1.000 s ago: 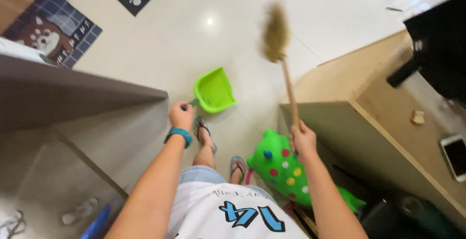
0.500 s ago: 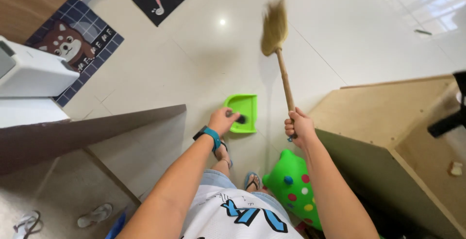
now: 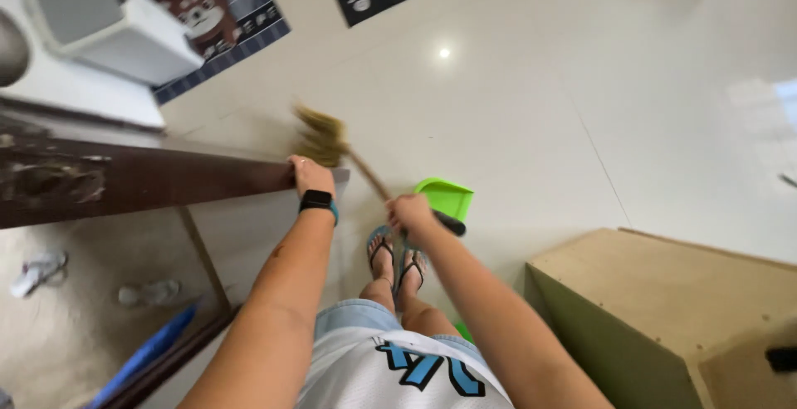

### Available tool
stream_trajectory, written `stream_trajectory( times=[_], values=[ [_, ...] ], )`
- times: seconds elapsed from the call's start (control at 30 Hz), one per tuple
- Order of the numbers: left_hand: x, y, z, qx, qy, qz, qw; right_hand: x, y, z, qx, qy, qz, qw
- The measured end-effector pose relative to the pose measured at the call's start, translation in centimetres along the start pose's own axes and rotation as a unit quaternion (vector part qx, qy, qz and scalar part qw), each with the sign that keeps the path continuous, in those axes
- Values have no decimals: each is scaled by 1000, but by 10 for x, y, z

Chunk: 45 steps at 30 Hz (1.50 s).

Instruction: Sweep the stairs and floor, clean a mat, and dust a fan with a broom.

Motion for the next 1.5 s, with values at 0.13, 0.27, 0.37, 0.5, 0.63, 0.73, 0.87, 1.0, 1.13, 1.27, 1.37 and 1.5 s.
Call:
stream_trajectory(
  times=[0.13, 0.27, 0.37, 0.5, 0.63, 0.73, 0.87, 1.0, 1.13, 1.27, 1.37, 1.5],
  values=[
    [-5, 54, 0, -53, 4, 12, 999, -43, -59, -22, -53, 153, -34, 986],
    [9, 99, -1, -87, 81, 58, 991, -51, 12, -53, -143, 326, -93, 930],
    [23, 126, 0, -115, 148, 87, 978, -18, 100, -64, -104, 293, -18, 950],
    [66, 142, -4, -120, 220, 148, 957, 17, 70, -122, 13, 197, 161, 967],
    [94, 166, 12, -129, 261, 222, 930, 22, -87, -159, -207, 328, 169, 906],
    [133, 174, 15, -210, 293, 235, 902, 25, -144, -141, 9, 161, 47, 986],
    [139, 167, 47, -214, 335, 214, 892, 66, -41, -108, -112, 377, 72, 917],
    [172, 129, 52, -251, 435, 147, 852, 112, 30, -174, -10, 175, 154, 972],
    [193, 91, 92, -176, 488, 120, 847, 210, -10, -137, 44, 274, 197, 940],
    [270, 17, 127, -165, 570, 32, 804, 302, -138, -120, 49, 255, 100, 961],
    [324, -23, 160, -192, 614, -19, 765, 359, -196, -144, -88, 462, 70, 880],
    [371, -55, 228, -243, 672, 10, 699, 475, -110, -159, -168, 333, 109, 921]
  ],
)
Point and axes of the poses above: each hand's wrist, its own y-axis away from the middle knuckle, its own x-axis out of the palm, z = x × y, the point moved 1 cm from there along -y, towards the middle knuckle, and after that the axes turned 14 degrees about -y, right-handed, at the moved point
